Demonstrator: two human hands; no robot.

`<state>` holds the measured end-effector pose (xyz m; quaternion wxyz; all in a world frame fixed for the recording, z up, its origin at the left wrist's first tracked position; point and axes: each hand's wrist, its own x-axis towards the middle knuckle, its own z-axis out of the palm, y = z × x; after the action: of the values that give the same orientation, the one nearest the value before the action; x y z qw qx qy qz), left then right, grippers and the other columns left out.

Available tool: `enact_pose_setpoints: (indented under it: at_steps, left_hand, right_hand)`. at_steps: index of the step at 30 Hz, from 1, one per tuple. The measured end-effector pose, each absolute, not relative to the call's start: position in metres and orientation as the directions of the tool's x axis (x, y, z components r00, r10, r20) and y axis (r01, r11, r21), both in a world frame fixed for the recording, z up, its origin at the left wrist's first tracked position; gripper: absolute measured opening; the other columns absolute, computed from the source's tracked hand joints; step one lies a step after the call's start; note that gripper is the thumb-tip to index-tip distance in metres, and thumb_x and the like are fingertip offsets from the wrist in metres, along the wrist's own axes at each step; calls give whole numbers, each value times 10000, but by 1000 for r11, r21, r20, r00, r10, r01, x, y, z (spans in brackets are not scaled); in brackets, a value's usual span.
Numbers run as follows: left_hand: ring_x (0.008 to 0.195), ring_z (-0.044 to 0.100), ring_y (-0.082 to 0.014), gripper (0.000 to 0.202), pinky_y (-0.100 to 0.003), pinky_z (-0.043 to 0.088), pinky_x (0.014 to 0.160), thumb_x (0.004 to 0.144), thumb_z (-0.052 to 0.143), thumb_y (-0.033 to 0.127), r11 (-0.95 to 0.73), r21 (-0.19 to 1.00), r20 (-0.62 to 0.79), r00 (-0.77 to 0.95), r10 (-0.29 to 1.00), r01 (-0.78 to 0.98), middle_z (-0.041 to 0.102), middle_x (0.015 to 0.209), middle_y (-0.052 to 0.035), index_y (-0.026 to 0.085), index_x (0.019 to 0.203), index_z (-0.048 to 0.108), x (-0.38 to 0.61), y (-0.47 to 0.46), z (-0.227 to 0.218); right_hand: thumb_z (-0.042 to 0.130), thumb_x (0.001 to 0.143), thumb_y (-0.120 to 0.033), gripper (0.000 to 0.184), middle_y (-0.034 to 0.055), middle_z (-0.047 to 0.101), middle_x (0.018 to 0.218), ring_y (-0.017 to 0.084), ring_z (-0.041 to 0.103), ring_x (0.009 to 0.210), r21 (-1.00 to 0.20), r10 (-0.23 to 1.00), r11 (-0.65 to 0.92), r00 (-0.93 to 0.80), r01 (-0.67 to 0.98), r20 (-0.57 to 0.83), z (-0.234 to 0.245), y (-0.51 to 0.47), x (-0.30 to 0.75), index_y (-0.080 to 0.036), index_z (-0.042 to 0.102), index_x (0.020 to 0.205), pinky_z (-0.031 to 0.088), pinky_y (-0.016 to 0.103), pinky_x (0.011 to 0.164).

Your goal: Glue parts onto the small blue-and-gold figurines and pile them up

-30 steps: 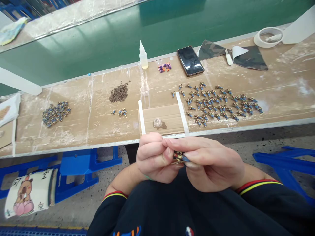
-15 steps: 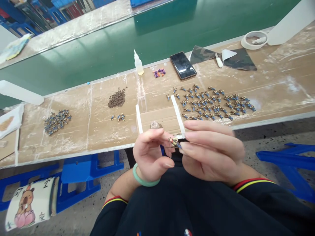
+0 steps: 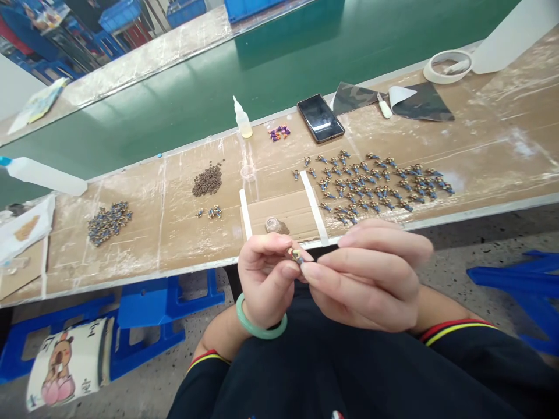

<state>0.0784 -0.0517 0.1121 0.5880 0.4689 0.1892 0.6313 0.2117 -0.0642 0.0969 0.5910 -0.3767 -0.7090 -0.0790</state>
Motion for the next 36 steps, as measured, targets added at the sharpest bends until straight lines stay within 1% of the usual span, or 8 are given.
enact_pose_setpoints:
  at_steps: [2,3,9,16,23,28,32,36]
  left_hand:
    - [628,636,-66,121,-145,565,581,948,764,300,-238,785,383,147,912,-572,722,784,21,288,1067,784,77,-51,111]
    - [632,628,-61,128,-141,564,590,956,755,293,-243,786,389,149,909,-569,718,796,23,295,1081,782,76,-51,110]
    - [663,592,-49,136,-122,533,614,977,721,284,-232,786,396,179,901,-573,658,824,24,317,1100,771,77,-52,107]
    - [728,541,-83,39,-214,542,761,968,724,312,-199,795,365,191,911,-574,527,818,23,281,990,714,82,-50,105]
    - [769,527,-103,32,-237,524,788,981,691,312,-158,791,349,224,910,-591,506,826,19,290,991,669,84,-52,101]
    - [746,523,-104,25,-246,520,750,985,685,321,-252,803,408,190,893,-540,539,855,19,299,995,679,85,-50,100]
    - [767,546,-108,57,-253,513,731,996,676,310,-436,797,514,90,853,-418,572,895,13,297,1040,709,83,-47,96]
    - [793,571,-120,86,-264,516,751,1002,666,285,-540,784,573,23,819,-307,590,872,6,272,1062,725,82,-45,94]
  right_hand:
    - [630,1011,-171,59,19,619,828,176,605,778,-244,295,776,8,581,956,109,-60,208,-205,677,1007,553,352,665]
    - [619,1020,-184,40,28,629,848,172,619,779,-250,289,801,15,545,957,112,-58,208,-183,657,1006,553,350,669]
    - [607,1027,-221,91,33,642,763,160,609,705,-430,523,798,-132,422,842,119,-61,217,-186,579,948,512,317,660]
    - [567,987,-154,209,-7,585,662,144,524,621,-565,669,690,-99,453,737,126,-70,208,-221,506,799,439,296,614]
    - [580,989,-166,272,8,612,660,153,524,634,-466,622,708,-156,531,767,130,-71,212,-224,520,731,443,312,638]
    - [586,991,-161,301,6,598,650,150,536,639,-451,613,713,-165,537,772,132,-71,214,-226,505,709,451,297,649]
    - [547,1013,-178,330,-27,531,615,116,496,595,-592,713,647,-105,481,694,132,-73,210,-219,460,698,424,258,619]
    - [508,1028,-167,339,-57,437,607,82,440,557,-722,786,614,-163,320,597,130,-71,211,-208,427,702,359,225,561]
